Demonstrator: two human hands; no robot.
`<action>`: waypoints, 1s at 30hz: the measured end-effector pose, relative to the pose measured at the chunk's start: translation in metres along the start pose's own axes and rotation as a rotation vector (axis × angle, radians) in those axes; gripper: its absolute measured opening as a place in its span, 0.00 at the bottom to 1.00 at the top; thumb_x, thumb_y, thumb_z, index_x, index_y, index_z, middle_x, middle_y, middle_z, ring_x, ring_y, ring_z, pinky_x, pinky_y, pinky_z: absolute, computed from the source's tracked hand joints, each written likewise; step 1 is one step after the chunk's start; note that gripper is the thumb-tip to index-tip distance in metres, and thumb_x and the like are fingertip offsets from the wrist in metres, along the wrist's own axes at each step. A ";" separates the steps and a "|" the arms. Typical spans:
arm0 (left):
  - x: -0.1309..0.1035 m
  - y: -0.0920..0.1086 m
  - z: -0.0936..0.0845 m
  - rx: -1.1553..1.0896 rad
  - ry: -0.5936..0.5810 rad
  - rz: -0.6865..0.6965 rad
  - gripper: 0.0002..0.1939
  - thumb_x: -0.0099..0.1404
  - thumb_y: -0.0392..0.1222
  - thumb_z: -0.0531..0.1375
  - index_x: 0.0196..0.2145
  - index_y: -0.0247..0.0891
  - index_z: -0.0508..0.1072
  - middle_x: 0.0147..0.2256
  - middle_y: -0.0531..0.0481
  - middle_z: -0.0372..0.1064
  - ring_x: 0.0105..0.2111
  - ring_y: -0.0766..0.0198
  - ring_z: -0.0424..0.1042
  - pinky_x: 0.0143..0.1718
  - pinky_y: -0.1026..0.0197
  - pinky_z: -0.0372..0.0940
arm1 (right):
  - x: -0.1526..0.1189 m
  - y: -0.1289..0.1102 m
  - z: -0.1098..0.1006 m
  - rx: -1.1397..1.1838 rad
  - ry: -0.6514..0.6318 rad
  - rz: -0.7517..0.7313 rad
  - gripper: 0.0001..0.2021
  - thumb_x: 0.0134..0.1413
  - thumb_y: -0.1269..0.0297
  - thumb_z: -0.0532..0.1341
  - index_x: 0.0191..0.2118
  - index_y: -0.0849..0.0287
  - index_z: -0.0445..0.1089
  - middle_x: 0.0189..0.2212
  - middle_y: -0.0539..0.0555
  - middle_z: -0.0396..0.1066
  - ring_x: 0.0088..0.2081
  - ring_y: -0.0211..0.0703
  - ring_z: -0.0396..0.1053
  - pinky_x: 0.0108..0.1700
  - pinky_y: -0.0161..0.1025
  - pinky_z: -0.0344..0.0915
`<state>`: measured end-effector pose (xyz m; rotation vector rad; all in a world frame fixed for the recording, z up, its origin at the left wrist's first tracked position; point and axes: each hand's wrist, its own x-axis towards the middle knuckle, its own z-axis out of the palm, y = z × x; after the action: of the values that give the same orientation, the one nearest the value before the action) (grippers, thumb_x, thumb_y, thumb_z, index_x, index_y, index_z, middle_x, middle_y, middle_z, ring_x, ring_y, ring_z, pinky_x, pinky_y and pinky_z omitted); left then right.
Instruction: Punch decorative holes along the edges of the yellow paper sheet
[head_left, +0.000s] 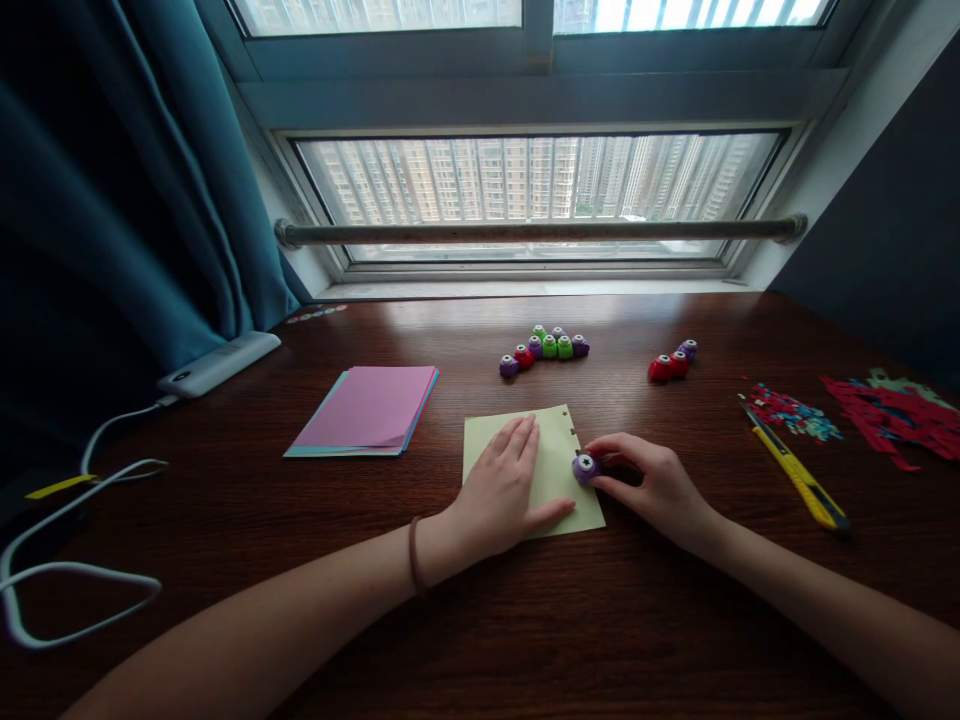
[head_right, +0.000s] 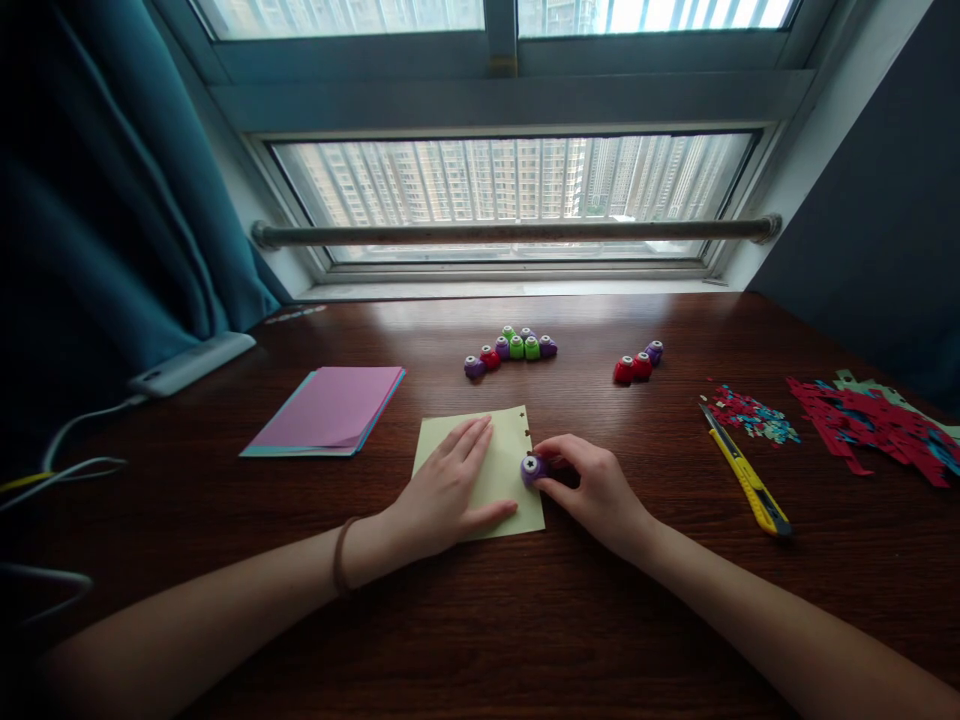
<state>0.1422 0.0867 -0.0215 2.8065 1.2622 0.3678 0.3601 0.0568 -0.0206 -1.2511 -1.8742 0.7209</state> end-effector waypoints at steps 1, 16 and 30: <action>-0.001 0.002 -0.002 0.039 0.040 0.025 0.48 0.58 0.67 0.53 0.60 0.21 0.50 0.61 0.33 0.42 0.61 0.49 0.40 0.62 0.51 0.41 | 0.000 0.000 0.000 -0.007 0.001 -0.003 0.11 0.49 0.70 0.63 0.42 0.60 0.68 0.37 0.51 0.70 0.38 0.39 0.68 0.42 0.37 0.67; 0.001 0.006 -0.013 0.110 0.108 0.282 0.33 0.63 0.64 0.50 0.62 0.55 0.47 0.64 0.52 0.31 0.62 0.44 0.33 0.58 0.35 0.26 | -0.001 0.005 0.003 0.029 0.018 0.017 0.15 0.49 0.69 0.63 0.45 0.59 0.66 0.40 0.52 0.70 0.40 0.40 0.69 0.44 0.38 0.67; 0.002 0.003 -0.009 0.011 0.047 0.280 0.33 0.63 0.64 0.51 0.62 0.54 0.48 0.63 0.51 0.39 0.62 0.43 0.33 0.57 0.34 0.26 | 0.039 -0.016 -0.007 -0.083 0.353 -0.121 0.12 0.59 0.63 0.53 0.48 0.60 0.63 0.49 0.59 0.63 0.51 0.47 0.60 0.53 0.46 0.58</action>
<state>0.1438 0.0853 -0.0115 3.0049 0.8792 0.4409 0.3485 0.0874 0.0071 -1.2149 -1.6822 0.3346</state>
